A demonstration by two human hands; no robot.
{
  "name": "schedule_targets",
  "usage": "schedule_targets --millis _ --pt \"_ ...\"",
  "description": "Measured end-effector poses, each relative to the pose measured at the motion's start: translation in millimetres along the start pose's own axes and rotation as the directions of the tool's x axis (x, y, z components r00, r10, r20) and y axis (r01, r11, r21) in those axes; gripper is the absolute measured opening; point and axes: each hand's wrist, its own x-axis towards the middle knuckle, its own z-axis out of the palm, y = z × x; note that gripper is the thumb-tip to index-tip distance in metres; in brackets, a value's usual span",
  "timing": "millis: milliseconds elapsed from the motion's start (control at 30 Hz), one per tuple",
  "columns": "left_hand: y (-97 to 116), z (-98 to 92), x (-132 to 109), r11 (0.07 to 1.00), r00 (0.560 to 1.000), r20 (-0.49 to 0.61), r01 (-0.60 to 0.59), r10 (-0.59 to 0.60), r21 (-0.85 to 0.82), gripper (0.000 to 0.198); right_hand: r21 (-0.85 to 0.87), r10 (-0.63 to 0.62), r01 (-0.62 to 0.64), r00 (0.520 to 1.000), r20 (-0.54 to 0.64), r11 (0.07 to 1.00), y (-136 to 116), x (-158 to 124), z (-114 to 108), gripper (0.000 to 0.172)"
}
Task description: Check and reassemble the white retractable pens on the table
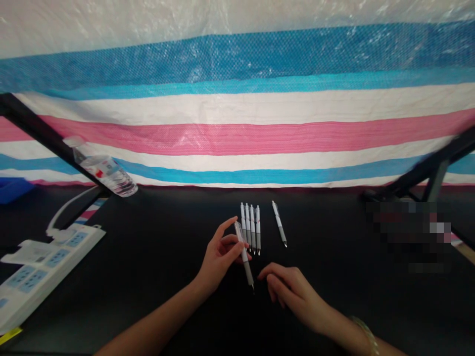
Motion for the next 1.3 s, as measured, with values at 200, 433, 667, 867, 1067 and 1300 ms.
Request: schedule_targets --millis 200,433,667,867,1067,1300 --pt "-2 -5.6 4 1.000 1.000 -0.020 -0.008 0.008 0.001 0.074 0.022 0.009 -0.009 1.000 -0.009 1.000 3 0 1 0.048" --pt "11 -10.6 19 0.987 0.998 -0.029 -0.054 0.059 0.152 0.085 0.094 0.053 -0.052 0.999 -0.008 0.994 9 2 3 0.056" --pt "24 -21.6 77 0.831 0.999 0.016 -0.052 0.052 0.555 0.072 0.136 0.034 -0.033 0.999 -0.007 0.990 16 3 3 0.055" --pt "7 -23.0 89 0.782 0.988 -0.042 -0.094 0.151 0.616 0.072 -0.178 -0.130 0.095 0.973 -0.193 0.979 7 4 -12 0.038" --pt "3 -30.5 47 0.825 0.994 0.032 -0.106 0.107 0.555 0.069 -0.790 -0.407 0.019 0.865 -0.295 0.613 25 12 -27 0.042" --pt "5 -22.6 15 0.844 0.984 -0.007 -0.149 0.178 0.515 0.039 -0.872 -0.351 -0.118 0.883 -0.311 0.476 46 18 -30 0.033"
